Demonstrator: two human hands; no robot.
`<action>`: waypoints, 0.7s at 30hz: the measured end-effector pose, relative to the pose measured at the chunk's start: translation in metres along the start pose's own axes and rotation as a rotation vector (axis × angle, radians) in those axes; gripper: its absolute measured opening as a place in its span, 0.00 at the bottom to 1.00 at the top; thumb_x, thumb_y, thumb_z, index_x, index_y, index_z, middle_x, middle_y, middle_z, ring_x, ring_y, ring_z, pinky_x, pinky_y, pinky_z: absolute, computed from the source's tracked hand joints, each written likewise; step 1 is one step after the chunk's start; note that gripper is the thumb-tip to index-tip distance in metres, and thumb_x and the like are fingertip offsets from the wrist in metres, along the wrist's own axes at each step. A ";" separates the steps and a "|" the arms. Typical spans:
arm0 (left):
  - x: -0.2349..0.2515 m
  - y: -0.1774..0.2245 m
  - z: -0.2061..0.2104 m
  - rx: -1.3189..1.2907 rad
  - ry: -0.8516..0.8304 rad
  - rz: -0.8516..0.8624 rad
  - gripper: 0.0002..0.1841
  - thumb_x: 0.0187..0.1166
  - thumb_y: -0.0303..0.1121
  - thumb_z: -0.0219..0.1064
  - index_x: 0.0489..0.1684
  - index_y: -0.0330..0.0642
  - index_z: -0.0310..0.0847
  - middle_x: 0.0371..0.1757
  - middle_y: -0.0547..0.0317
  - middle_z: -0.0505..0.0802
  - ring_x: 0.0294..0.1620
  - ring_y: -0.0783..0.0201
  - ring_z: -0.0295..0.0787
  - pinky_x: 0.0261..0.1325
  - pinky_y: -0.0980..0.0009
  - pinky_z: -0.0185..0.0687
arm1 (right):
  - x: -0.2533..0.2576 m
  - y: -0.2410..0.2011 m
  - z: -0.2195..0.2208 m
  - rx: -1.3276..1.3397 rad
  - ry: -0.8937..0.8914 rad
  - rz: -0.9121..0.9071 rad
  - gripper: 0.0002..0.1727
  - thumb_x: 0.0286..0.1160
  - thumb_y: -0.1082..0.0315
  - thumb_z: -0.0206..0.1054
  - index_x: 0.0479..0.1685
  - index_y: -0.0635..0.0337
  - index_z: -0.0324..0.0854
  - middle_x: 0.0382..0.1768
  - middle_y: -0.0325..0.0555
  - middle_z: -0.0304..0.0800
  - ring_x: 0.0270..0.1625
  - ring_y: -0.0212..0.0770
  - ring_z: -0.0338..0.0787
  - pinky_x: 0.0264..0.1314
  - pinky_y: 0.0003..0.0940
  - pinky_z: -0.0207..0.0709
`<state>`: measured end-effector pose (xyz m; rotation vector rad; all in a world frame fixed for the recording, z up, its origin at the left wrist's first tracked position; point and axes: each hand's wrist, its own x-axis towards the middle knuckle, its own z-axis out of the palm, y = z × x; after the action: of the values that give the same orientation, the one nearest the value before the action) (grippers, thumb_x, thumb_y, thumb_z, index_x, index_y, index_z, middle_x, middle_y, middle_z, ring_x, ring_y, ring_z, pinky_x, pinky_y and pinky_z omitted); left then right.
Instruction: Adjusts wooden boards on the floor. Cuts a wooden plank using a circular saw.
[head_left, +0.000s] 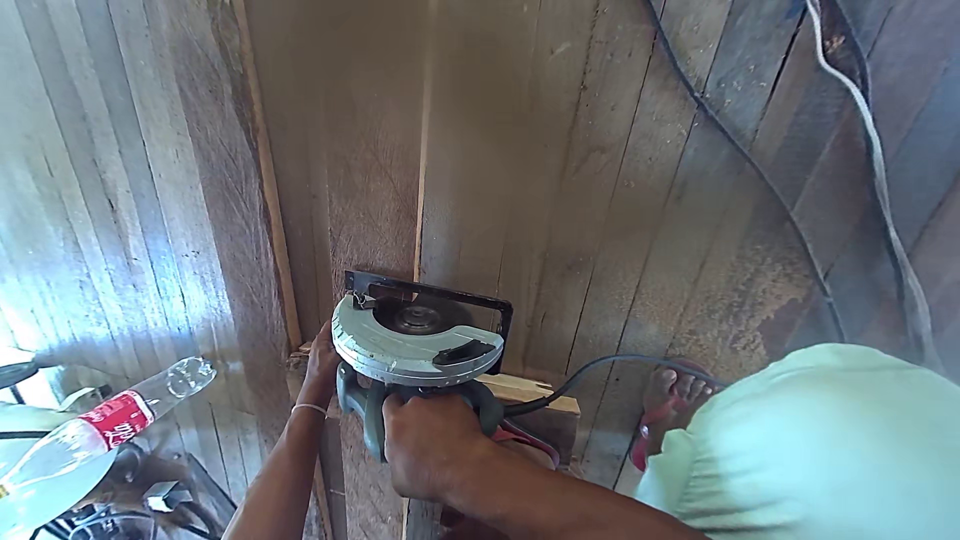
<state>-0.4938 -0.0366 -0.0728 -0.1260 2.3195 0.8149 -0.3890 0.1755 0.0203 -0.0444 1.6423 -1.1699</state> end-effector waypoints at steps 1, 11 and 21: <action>0.000 0.000 0.000 0.001 0.001 0.003 0.26 0.75 0.32 0.62 0.72 0.29 0.73 0.59 0.56 0.88 0.56 0.88 0.80 0.64 0.86 0.73 | 0.000 0.000 0.000 0.001 0.002 -0.001 0.27 0.70 0.63 0.69 0.69 0.59 0.71 0.49 0.58 0.90 0.54 0.62 0.92 0.44 0.66 0.83; -0.002 0.000 -0.001 -0.032 -0.005 0.020 0.24 0.77 0.31 0.60 0.70 0.26 0.73 0.56 0.56 0.88 0.54 0.89 0.81 0.62 0.88 0.74 | 0.002 -0.003 -0.001 0.015 0.009 -0.011 0.24 0.71 0.63 0.68 0.66 0.60 0.73 0.48 0.58 0.90 0.53 0.62 0.92 0.43 0.66 0.83; 0.001 -0.003 -0.004 -0.025 -0.004 0.009 0.23 0.78 0.29 0.60 0.70 0.26 0.73 0.58 0.53 0.88 0.55 0.87 0.80 0.62 0.87 0.74 | 0.006 -0.007 -0.003 -0.008 0.002 -0.005 0.25 0.69 0.62 0.70 0.66 0.60 0.73 0.48 0.58 0.90 0.53 0.62 0.92 0.45 0.66 0.83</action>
<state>-0.4955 -0.0415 -0.0726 -0.1256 2.3079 0.8484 -0.3971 0.1705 0.0209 -0.0528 1.6497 -1.1677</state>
